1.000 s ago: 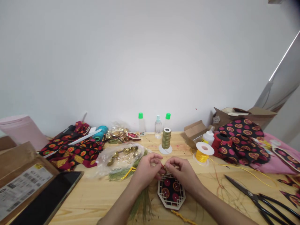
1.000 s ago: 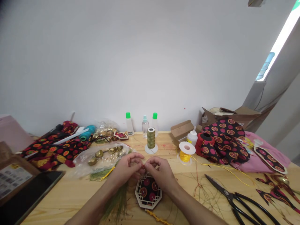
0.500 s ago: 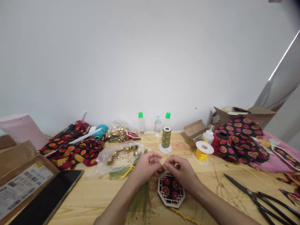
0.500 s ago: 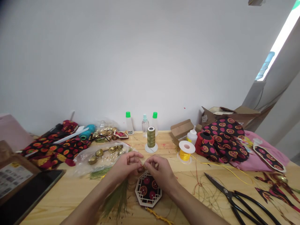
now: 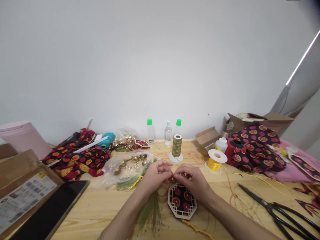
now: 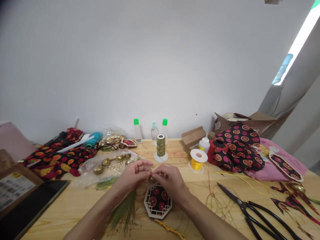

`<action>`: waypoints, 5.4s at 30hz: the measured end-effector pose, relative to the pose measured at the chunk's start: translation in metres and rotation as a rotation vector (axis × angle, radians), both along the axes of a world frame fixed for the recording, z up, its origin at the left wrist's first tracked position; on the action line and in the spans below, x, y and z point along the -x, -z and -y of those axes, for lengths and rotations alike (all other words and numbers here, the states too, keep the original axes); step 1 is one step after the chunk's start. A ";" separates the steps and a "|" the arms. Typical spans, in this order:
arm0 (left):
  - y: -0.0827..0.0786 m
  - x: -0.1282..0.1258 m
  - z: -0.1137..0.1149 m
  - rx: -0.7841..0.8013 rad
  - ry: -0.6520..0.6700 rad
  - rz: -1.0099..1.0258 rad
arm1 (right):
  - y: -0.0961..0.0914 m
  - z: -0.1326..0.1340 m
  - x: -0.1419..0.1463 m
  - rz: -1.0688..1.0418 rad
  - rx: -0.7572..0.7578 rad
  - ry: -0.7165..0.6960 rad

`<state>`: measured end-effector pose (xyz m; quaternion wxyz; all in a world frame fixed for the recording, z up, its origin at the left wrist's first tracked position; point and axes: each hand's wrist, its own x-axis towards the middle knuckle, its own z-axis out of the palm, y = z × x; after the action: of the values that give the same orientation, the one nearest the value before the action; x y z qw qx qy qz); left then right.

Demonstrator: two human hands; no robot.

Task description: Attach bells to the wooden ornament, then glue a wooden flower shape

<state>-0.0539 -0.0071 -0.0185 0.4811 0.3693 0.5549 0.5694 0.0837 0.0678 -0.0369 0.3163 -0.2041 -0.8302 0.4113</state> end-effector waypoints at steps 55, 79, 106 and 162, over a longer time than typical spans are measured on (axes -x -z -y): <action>0.001 -0.004 -0.002 -0.122 -0.009 -0.394 | -0.010 -0.004 -0.006 0.053 0.293 -0.044; 0.012 -0.006 -0.006 -0.197 -0.179 -0.296 | -0.005 -0.003 0.001 -0.105 0.471 0.027; 0.007 -0.006 -0.005 -0.244 -0.169 -0.627 | -0.011 0.003 0.004 -0.102 0.565 0.082; 0.003 -0.010 -0.006 -0.307 -0.246 -0.208 | 0.001 0.002 0.007 0.058 -0.129 0.059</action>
<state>-0.0435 -0.0011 -0.0219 0.2864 0.4244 0.5490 0.6606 0.0768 0.0662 -0.0381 0.3165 -0.2195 -0.8574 0.3413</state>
